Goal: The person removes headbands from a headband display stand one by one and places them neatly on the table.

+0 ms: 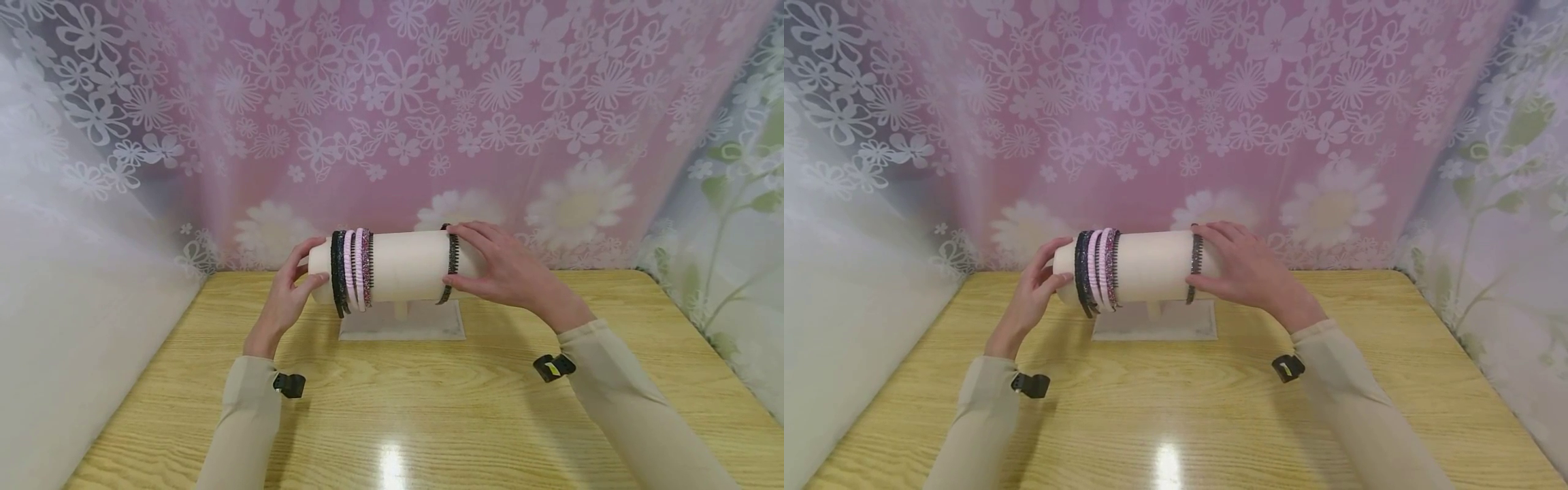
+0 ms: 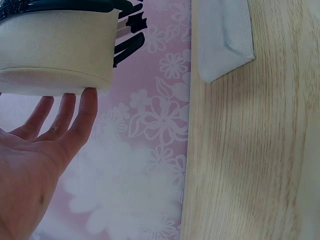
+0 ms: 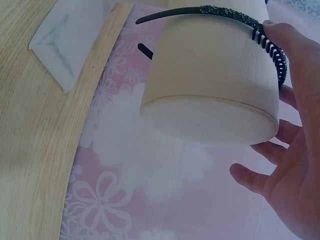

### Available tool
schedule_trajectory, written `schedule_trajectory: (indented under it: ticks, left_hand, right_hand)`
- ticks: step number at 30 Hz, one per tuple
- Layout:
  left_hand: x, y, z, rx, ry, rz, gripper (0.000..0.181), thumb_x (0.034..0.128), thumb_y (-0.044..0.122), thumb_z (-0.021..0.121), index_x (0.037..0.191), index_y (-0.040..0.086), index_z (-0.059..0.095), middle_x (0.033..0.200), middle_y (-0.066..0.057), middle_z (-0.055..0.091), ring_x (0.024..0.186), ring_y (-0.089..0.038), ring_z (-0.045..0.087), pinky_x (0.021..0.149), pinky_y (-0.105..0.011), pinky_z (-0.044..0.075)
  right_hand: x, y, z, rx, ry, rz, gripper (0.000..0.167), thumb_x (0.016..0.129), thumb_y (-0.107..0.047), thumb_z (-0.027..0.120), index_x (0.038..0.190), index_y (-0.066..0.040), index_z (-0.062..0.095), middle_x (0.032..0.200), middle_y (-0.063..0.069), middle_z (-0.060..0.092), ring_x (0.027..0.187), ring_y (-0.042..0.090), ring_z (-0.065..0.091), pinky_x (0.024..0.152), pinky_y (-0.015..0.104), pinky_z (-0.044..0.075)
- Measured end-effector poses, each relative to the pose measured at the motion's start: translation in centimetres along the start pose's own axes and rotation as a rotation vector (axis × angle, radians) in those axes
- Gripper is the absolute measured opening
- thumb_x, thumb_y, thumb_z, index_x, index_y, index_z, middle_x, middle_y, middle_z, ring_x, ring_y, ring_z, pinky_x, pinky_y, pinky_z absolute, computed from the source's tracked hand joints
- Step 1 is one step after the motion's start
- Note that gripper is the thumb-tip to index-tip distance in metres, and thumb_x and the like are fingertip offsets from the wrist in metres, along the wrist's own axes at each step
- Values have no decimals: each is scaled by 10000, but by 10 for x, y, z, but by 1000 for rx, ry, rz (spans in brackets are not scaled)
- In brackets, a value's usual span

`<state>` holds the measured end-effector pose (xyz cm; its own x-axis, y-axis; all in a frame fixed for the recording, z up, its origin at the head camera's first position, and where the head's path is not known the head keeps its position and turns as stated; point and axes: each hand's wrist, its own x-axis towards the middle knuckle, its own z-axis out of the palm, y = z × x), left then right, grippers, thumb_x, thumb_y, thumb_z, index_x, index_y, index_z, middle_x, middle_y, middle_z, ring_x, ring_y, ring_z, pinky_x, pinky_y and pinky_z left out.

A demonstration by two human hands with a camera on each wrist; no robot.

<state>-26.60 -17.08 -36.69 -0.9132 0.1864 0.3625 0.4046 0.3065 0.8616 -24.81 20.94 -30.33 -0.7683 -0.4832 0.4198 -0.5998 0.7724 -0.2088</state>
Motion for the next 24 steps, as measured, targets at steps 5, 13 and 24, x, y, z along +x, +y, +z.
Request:
schedule_trajectory:
  ticks: [5, 13, 24]
  left_hand:
    - [0, 2, 0, 1, 5, 3, 553, 991, 188, 607, 1511, 323, 474, 1586, -5, 427, 1355, -377, 535, 885, -522, 552]
    - [0, 1, 0, 0, 5, 4, 551, 994, 189, 607, 1512, 321, 472, 1588, -2, 426, 1353, -373, 537, 895, -533, 551]
    - [0, 1, 0, -7, -1, 5, 551, 998, 183, 606, 1516, 315, 468, 1580, -11, 429, 1353, -368, 537, 889, -526, 553]
  right_hand:
    - [-3, 2, -1, 10, 3, -3, 782, 856, -456, 802, 1499, -122, 509, 1492, 168, 521, 1383, 406, 486, 1108, 625, 406]
    - [-7, 6, -4, 40, 5, 11, 772, 868, -434, 798, 1515, -145, 493, 1507, 169, 504, 1381, 415, 477, 1085, 644, 411]
    - [-12, 9, -6, 74, -2, 38, 765, 876, -419, 795, 1522, -161, 479, 1532, 165, 474, 1358, 403, 492, 1026, 622, 466]
